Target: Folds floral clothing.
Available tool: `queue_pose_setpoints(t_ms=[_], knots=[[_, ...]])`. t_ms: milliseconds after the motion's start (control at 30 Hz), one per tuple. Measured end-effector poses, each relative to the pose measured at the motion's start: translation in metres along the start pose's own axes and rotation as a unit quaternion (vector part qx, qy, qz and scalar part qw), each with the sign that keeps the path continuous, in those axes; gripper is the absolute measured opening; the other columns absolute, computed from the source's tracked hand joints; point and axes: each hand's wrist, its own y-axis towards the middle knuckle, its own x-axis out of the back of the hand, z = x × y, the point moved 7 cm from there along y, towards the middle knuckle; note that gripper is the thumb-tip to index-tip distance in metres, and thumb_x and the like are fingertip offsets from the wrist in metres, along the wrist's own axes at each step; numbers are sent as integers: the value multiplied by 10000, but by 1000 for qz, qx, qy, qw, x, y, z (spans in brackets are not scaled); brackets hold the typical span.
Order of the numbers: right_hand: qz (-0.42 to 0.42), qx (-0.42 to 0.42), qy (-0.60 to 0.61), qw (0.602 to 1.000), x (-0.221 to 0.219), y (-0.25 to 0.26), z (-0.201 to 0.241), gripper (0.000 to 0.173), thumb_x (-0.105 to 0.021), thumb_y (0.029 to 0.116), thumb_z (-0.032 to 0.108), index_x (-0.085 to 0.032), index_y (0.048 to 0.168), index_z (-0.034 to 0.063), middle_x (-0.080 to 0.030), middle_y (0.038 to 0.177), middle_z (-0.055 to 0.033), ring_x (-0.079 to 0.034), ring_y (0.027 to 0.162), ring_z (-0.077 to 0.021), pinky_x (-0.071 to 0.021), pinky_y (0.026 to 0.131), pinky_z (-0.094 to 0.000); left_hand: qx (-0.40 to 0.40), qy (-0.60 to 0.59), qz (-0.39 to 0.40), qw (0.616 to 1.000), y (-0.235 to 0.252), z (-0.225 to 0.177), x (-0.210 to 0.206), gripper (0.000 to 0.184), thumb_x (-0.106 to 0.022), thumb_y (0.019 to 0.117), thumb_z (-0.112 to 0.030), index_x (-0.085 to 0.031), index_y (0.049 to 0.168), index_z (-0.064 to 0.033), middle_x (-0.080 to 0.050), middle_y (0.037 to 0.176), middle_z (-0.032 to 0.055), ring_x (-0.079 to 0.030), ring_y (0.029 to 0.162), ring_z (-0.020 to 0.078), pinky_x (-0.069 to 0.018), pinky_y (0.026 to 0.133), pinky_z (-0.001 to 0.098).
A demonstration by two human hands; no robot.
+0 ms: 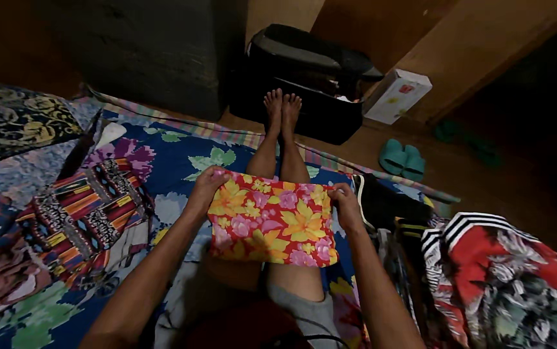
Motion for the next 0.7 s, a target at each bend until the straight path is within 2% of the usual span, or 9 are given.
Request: queue_pose_setpoints(t_ms=[67,167,233,267,333,433,500,567,700], knots=[[-2,53,39,998,9,-22,27,144,-512,943,66,-524,1081,28,-596,740,76,-588,637,-12,-533,642,-227,-54,-8,30,998,-24,-26,2,103,-590,1006,-64,-620,1104,-61,-675,892,-6,-637,738,38,-562,697,239],[42,124,111,985,28,-75,67,267,-623,930,173,-621,1188,102,-715,962,92,-680,803,-21,-583,718,-218,-122,-20,90,988,-76,-57,6,101,-645,925,-93,-659,992,-168,-709,891,-114,-658,777,-24,-568,717,184],[79,153,124,977,43,-117,87,228,-720,913,354,-736,1113,246,-729,1000,135,-676,847,11,-571,743,-178,-182,-18,159,970,-115,-69,12,46,-674,955,-286,-704,989,-280,-728,956,-183,-672,859,-63,-570,767,160],[109,165,112,974,49,-137,94,202,-709,917,421,-754,1084,317,-732,990,165,-673,854,35,-564,751,-158,-219,-9,206,954,-134,-73,14,122,-622,995,-385,-709,1034,-311,-720,982,-211,-661,888,-94,-563,784,137],[206,183,101,956,58,-175,100,197,-639,975,428,-740,1129,358,-751,1013,158,-700,891,14,-583,782,-182,-254,-24,297,920,-165,-73,18,170,-583,1018,-389,-692,1078,-273,-690,966,-218,-622,882,-141,-525,756,84],[343,173,113,916,61,-212,91,242,-572,1045,301,-698,1251,288,-748,1134,90,-709,1029,-65,-592,891,-259,-240,-75,418,873,-193,-57,18,185,-572,1045,-303,-691,1105,-175,-705,1040,-148,-630,985,-101,-527,846,113],[358,152,99,916,62,-221,77,239,-573,1047,278,-700,1249,264,-746,1143,83,-706,1048,-65,-593,907,-261,-225,-60,438,868,-199,-42,16,198,-577,1045,-287,-701,1097,-142,-719,1037,-124,-640,980,-97,-534,847,112],[321,132,80,934,61,-220,67,230,-586,1034,303,-711,1227,291,-745,1120,121,-698,1012,-11,-584,875,-205,-209,-45,429,878,-197,-32,13,183,-586,1035,-287,-708,1080,-159,-714,1014,-156,-623,959,-134,-517,827,80],[216,126,76,965,55,-198,69,200,-636,989,338,-740,1159,337,-742,1039,180,-672,883,77,-550,767,-110,-153,-72,339,926,-178,-24,15,134,-634,986,-295,-713,1094,-306,-705,985,-237,-635,889,-141,-534,763,86]])
